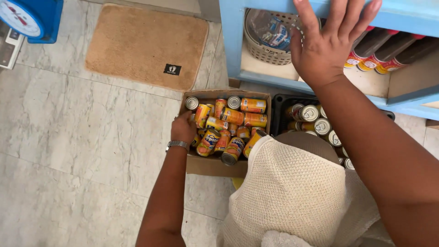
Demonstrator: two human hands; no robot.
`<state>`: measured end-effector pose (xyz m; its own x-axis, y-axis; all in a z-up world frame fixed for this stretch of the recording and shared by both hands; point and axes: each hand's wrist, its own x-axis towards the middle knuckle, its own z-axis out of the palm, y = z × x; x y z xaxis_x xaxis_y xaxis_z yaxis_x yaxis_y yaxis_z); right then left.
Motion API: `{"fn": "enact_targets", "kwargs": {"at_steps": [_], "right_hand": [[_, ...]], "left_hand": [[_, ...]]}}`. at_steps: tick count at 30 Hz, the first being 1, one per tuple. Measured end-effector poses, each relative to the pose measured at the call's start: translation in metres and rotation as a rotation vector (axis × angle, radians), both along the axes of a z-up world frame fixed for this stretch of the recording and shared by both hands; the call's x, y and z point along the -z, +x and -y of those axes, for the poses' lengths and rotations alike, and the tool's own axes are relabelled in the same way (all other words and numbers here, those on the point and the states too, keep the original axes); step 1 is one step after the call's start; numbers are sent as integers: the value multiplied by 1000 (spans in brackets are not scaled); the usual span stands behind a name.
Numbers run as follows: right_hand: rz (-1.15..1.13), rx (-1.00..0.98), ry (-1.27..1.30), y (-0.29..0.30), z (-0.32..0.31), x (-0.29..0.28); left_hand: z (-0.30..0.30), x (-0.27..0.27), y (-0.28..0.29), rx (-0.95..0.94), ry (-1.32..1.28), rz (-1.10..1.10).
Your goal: Stocking canned food items from floor-level boxes and crates onto retail display shelves.
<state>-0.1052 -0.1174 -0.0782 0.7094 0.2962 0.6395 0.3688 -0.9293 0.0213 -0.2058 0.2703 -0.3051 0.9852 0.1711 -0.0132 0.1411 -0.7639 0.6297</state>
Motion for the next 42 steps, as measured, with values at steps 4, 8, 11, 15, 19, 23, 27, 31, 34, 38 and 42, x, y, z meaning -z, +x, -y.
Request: {"fn": "enact_targets", "kwargs": {"at_steps": [4,8,11,15,19,23,27,31,34,38,42], "right_hand": [[-18,34,6,-1,-2,5],[-36,55,9,-3,-4,4],[-48,62,8,-6,-3,5],[-20,-42,70,-16,-12,11],[-295,-441,241,-34,-29,56],[-1178,-451,449,-39,-40,118],[-1504,-556,406,-36,-28,168],[-1750,-655,464,-45,-31,192],[-1807,-634,494,-40,-27,215],[-1888,-582,498,-53,-35,203],[-1888,-605,210,-53,-36,181]], "left_hand": [[9,31,6,-18,33,-39],[17,68,13,-42,88,-179],[27,71,9,-70,86,-373],[33,58,4,-138,116,-133],[53,26,1,-63,66,178],[70,-35,-20,112,-203,-26],[95,-86,-51,371,-273,-303],[101,-75,-97,303,-25,-165],[87,-21,-97,239,-337,-65],[81,-40,-70,-63,-555,-177],[79,-38,-65,4,-736,-135]]}}
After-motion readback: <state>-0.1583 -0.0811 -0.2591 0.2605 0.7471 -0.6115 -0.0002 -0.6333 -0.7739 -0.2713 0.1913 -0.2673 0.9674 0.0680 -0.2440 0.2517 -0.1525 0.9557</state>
